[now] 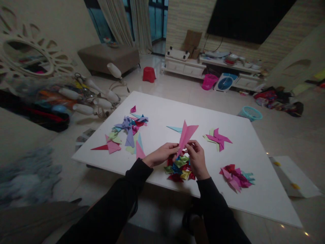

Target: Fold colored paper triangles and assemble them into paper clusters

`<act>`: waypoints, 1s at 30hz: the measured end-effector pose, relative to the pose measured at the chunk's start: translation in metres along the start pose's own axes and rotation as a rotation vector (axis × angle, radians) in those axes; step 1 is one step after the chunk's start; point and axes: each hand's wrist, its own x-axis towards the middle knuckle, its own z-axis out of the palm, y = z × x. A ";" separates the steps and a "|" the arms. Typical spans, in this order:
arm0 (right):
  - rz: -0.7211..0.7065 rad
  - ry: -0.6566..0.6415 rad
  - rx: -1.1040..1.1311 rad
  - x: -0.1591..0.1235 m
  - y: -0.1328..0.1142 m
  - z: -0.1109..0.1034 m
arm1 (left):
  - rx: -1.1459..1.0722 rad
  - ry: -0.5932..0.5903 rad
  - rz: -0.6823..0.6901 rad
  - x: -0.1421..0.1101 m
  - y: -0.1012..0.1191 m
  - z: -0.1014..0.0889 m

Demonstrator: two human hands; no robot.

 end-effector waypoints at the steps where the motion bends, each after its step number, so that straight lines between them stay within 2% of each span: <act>1: 0.009 0.006 0.011 0.000 0.001 -0.001 | -0.003 0.010 -0.004 0.000 -0.001 0.000; 7: 0.009 0.003 0.063 0.002 0.007 -0.003 | 0.067 0.045 0.012 0.001 0.001 0.002; 11: 0.001 -0.001 0.092 0.000 0.002 0.001 | 0.131 0.047 0.020 0.001 0.001 0.001; 16: -0.003 -0.007 -0.022 -0.002 -0.006 0.006 | 0.212 0.075 0.008 0.001 -0.001 0.000; 22: 0.005 0.046 -0.107 -0.002 0.000 0.003 | 0.253 0.159 0.021 0.001 -0.002 0.004; 26: 0.015 -0.002 -0.003 -0.001 0.004 0.001 | 0.221 0.214 0.015 0.002 -0.003 0.005; 30: 0.046 -0.029 0.076 -0.001 0.006 0.002 | 0.191 0.172 0.004 0.000 0.000 0.005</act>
